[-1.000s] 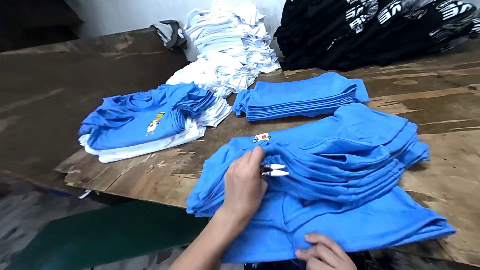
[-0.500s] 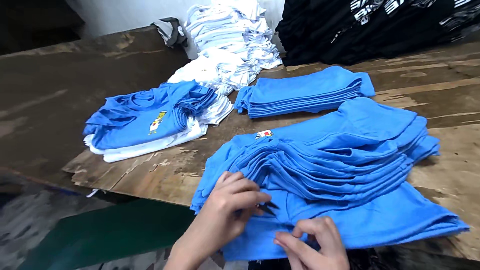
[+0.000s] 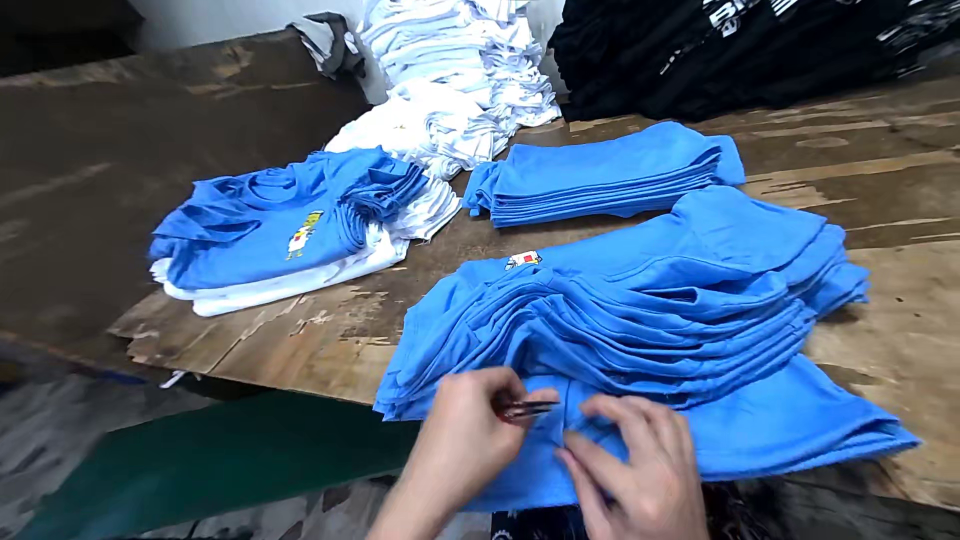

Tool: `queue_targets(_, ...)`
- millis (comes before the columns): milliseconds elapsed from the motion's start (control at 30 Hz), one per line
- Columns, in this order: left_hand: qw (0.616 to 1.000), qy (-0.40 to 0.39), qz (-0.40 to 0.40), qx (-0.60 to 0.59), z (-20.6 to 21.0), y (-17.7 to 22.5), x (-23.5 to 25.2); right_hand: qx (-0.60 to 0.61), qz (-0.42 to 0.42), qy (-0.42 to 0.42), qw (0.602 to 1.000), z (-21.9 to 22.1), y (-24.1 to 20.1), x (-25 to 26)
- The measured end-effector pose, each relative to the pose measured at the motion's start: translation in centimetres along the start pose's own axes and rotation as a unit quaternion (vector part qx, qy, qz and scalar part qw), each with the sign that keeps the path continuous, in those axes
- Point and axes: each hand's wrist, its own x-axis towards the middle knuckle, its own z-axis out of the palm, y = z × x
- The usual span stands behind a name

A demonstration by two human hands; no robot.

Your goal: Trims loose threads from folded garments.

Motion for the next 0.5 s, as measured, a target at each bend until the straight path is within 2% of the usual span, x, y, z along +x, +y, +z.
queue_targets(67,0.991,-0.086,-0.065,-0.080,0.5,1.0,0.4,0.079,-0.025,0.038,0.996,0.9,-0.3,0.2)
queue_targets(133,0.980,-0.053,-0.066,-0.181,0.9,1.0,0.2,0.159,0.028,0.059,0.985,1.1,-0.5,0.6)
queue_targets(233,0.961,0.001,-0.049,-0.274,0.7,0.9,0.2,0.254,0.166,0.056,0.951,0.3,-0.3,2.1)
queue_targets(300,0.962,-0.005,-0.042,-0.269,0.4,1.0,0.2,0.281,0.216,0.032,0.935,0.2,-0.3,2.9)
queue_targets(400,0.967,-0.021,-0.036,-0.252,0.2,1.3,0.6,0.260,0.232,-0.037,0.937,-0.2,-0.3,3.4)
queue_targets(500,0.981,-0.013,-0.024,-0.194,0.0,1.3,0.6,0.256,0.219,0.016,0.941,0.8,-0.2,3.1)
